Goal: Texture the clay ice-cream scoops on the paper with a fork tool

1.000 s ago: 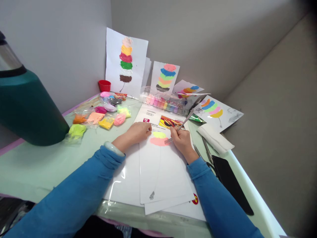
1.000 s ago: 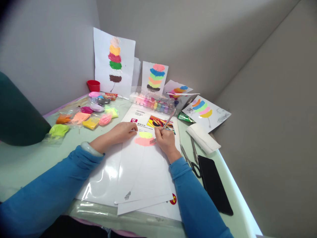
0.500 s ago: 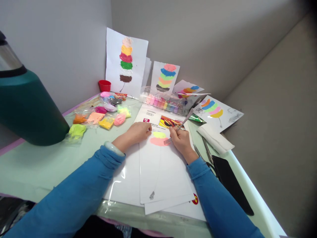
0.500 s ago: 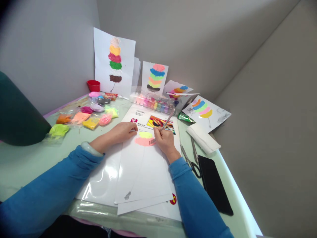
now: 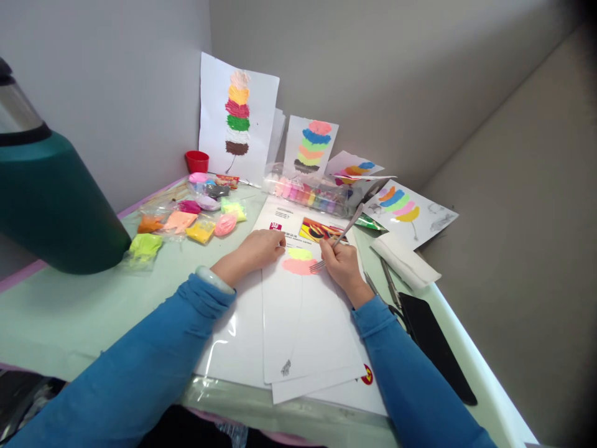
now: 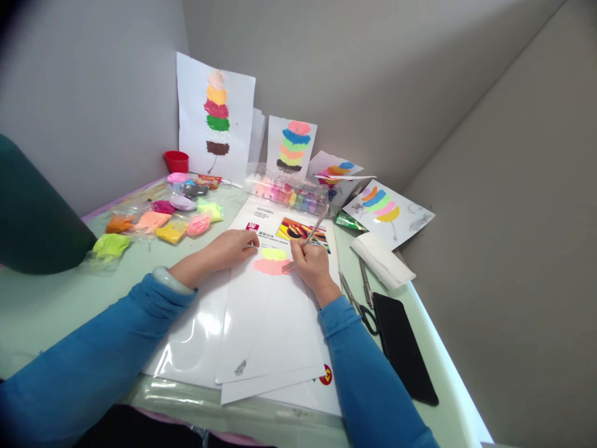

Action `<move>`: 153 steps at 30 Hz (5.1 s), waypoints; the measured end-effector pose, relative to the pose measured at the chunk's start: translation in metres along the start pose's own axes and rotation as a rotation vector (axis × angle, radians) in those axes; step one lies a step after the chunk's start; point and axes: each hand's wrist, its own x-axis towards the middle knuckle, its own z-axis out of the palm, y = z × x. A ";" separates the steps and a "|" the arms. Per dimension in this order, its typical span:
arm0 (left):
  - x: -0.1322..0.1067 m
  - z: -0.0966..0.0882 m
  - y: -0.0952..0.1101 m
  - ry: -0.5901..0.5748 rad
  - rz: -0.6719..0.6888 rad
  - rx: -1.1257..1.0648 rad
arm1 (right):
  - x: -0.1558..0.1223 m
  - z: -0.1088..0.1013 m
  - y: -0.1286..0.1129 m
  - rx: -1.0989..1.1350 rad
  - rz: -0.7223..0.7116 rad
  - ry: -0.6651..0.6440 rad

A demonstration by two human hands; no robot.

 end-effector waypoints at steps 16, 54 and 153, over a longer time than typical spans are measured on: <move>-0.001 0.000 0.000 -0.004 -0.009 -0.014 | -0.001 0.001 -0.005 0.052 -0.007 -0.031; 0.000 -0.001 0.001 -0.022 -0.001 -0.003 | 0.000 -0.002 -0.007 0.033 -0.013 -0.028; -0.001 0.001 0.000 -0.007 0.026 0.026 | 0.001 0.000 -0.009 0.144 0.088 -0.055</move>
